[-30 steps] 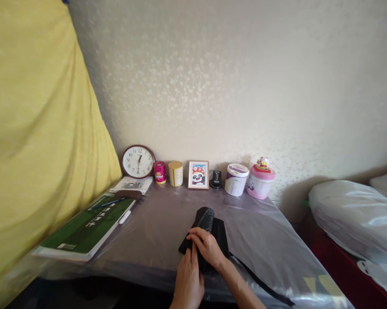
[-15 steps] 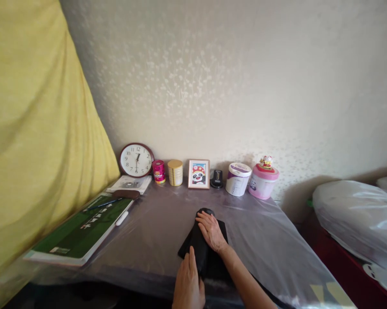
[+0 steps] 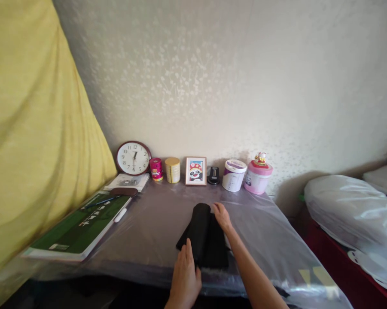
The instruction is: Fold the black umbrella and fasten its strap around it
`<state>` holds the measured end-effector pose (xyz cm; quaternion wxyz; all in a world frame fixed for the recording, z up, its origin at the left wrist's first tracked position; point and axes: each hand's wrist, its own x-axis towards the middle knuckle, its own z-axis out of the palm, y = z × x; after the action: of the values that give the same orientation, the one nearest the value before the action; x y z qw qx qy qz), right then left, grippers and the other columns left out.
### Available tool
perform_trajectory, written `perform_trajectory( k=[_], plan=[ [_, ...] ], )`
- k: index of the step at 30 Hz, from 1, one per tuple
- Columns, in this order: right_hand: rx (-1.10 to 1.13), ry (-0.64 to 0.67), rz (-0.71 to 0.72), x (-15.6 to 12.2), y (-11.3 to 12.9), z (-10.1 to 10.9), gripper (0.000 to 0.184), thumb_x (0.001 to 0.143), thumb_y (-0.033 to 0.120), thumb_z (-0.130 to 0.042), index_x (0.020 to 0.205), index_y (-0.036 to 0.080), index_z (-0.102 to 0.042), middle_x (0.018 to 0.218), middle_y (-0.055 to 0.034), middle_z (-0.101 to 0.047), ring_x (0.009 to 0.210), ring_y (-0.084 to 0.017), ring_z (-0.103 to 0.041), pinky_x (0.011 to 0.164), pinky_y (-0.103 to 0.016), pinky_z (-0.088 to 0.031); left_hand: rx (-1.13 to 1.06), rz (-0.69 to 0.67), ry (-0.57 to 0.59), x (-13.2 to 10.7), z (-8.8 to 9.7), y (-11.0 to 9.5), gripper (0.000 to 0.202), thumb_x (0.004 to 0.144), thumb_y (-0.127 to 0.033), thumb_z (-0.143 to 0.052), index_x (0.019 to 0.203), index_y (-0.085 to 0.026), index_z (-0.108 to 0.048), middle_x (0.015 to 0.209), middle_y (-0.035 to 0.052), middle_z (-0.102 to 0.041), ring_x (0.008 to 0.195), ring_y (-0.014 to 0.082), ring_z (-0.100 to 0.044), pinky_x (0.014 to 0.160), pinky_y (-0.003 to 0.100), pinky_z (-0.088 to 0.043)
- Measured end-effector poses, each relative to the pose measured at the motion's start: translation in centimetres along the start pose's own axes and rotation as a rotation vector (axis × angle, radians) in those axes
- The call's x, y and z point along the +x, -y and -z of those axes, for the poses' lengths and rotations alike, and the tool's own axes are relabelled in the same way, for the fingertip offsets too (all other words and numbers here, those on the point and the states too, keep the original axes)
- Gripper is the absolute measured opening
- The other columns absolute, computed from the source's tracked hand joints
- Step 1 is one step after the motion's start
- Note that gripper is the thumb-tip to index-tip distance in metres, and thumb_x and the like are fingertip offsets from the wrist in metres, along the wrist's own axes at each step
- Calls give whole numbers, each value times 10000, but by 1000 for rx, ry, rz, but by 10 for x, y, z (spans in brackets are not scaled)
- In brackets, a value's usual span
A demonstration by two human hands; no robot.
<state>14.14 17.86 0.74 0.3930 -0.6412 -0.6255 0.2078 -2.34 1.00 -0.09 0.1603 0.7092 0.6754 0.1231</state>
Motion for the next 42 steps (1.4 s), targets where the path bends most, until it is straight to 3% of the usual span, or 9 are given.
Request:
perform_trajectory(
  k=[3,6,12,21,27,33,42],
  plan=[
    [77,2,-117,-21,-15,25,345,808,291,-391,1021,105,-589,1033,-122,-617,981,-201,-563,879,-315,-413,-16,-18,-29,-1,-1,1,684,748,-67,-358,1376,4,-97,1389,180,-287,1278,216,-289,1047,296,-240],
    [168,61,-208,-41,-22,37,311,780,288,-407,943,113,-606,904,-88,-644,865,-189,-599,755,-288,-470,-13,-18,-34,-1,-1,1,680,748,-69,-359,1375,6,-105,1373,182,-310,1261,217,-313,1038,299,-254],
    [323,171,-294,-58,-12,34,300,772,303,-424,913,105,-600,717,-24,-610,671,-129,-594,578,-212,-476,-23,-33,-73,-4,3,0,680,743,-69,-364,1372,1,-117,1337,173,-353,1227,201,-354,1012,270,-277],
    [286,207,-298,-69,12,30,337,763,341,-514,1015,123,-567,683,-7,-576,529,-104,-541,391,-170,-422,-17,-34,-89,-3,0,1,681,736,-79,-376,1363,11,-127,1342,183,-343,1238,217,-334,1022,287,-263],
    [195,186,-267,-74,24,27,375,704,257,-584,1051,117,-565,757,-33,-607,544,-108,-544,359,-154,-398,-23,-39,-120,-3,-1,0,665,738,-77,-376,1359,2,-150,1325,176,-360,1235,205,-337,997,258,-283],
    [162,198,-230,-71,38,20,452,715,216,-551,1146,85,-505,786,-40,-600,532,-110,-541,348,-174,-410,-28,-39,-133,-4,0,-1,663,743,-79,-396,1355,14,-157,1306,183,-370,1206,220,-365,987,269,-297],
    [58,177,-182,-77,63,-7,409,740,200,-539,1138,110,-517,822,-42,-624,649,-125,-586,513,-192,-462,-39,-37,-134,-5,1,-2,657,742,-61,-403,1349,26,-168,1314,206,-358,1213,234,-361,994,295,-297]
  ],
)
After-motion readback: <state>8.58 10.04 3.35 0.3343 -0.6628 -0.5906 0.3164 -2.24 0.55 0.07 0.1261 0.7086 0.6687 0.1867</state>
